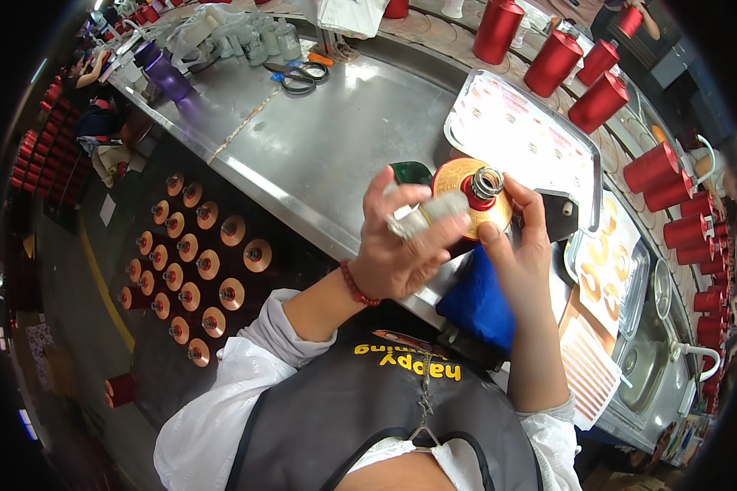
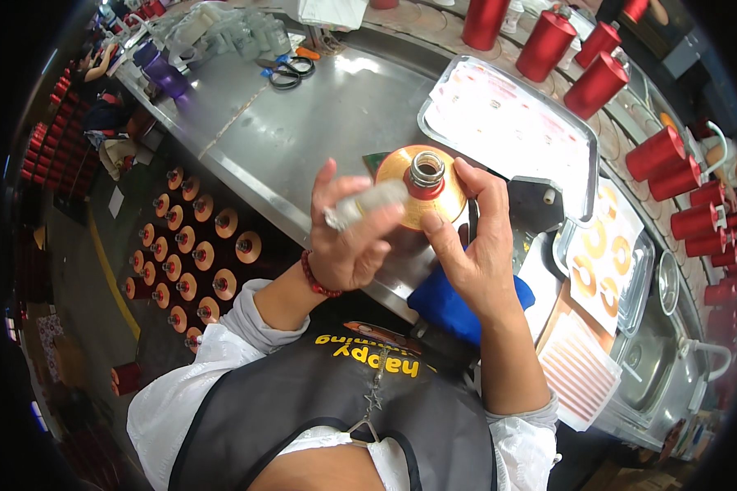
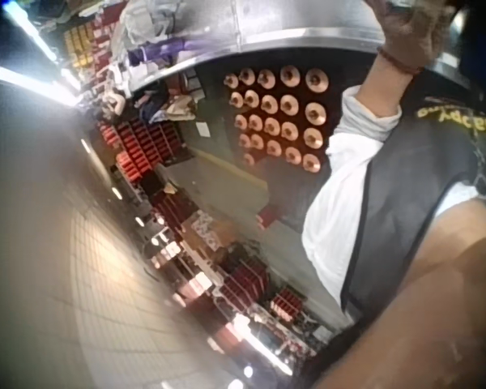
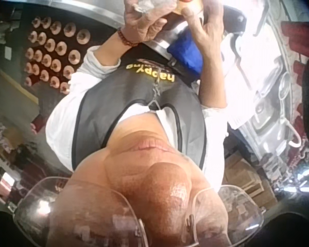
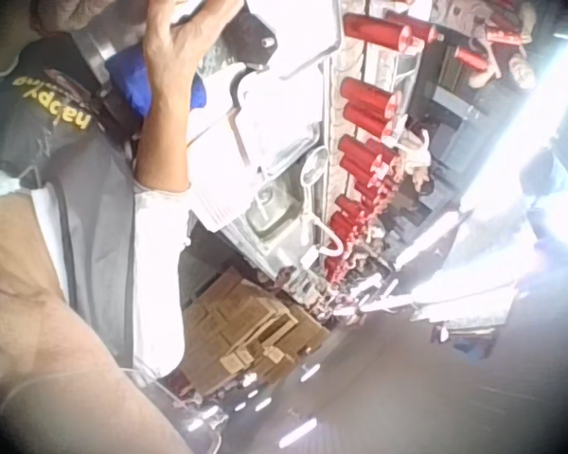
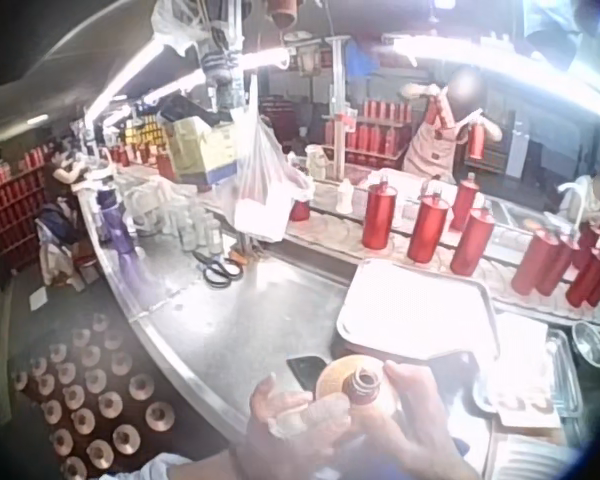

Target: The person repeatedly picks red cylindrical containers from a tray, places a circular cardboard piece on the top opening, wipes the surface with a green cloth, applies a printed label to the side, smooths it with a small wooden stick, and returns the container to the tray. The process is repeated for multiple containers.

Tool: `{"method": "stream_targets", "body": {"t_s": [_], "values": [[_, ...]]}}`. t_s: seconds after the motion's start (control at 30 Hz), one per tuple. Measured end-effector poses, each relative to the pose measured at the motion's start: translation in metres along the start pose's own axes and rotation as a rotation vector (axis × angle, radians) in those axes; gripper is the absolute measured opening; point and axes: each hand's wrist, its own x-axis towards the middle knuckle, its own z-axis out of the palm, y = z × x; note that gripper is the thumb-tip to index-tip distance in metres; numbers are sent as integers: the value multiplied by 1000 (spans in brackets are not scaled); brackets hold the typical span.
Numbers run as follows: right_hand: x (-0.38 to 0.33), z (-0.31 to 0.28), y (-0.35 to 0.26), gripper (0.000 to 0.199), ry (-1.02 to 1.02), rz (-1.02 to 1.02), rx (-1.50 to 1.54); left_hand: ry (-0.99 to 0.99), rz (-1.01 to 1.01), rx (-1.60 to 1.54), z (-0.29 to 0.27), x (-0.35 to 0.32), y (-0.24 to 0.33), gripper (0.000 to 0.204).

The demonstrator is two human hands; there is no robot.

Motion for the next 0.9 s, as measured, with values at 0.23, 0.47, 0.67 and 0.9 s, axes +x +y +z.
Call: {"method": "stream_targets", "body": {"t_s": [0.23,0.47,0.67,0.9], "values": [[-2,-36,-4,46,118,-11,-8,-42,-142,-273,2,8,-11,81],[31,-42,-47,27,-259,-761,-638,-190,-265,-456,23,15,-22,108],[29,-32,-35,27,-123,-763,-470,-207,-276,-501,24,15,-30,107],[18,-34,-27,22,57,148,36,-220,-372,-671,22,15,-31,106]]}}
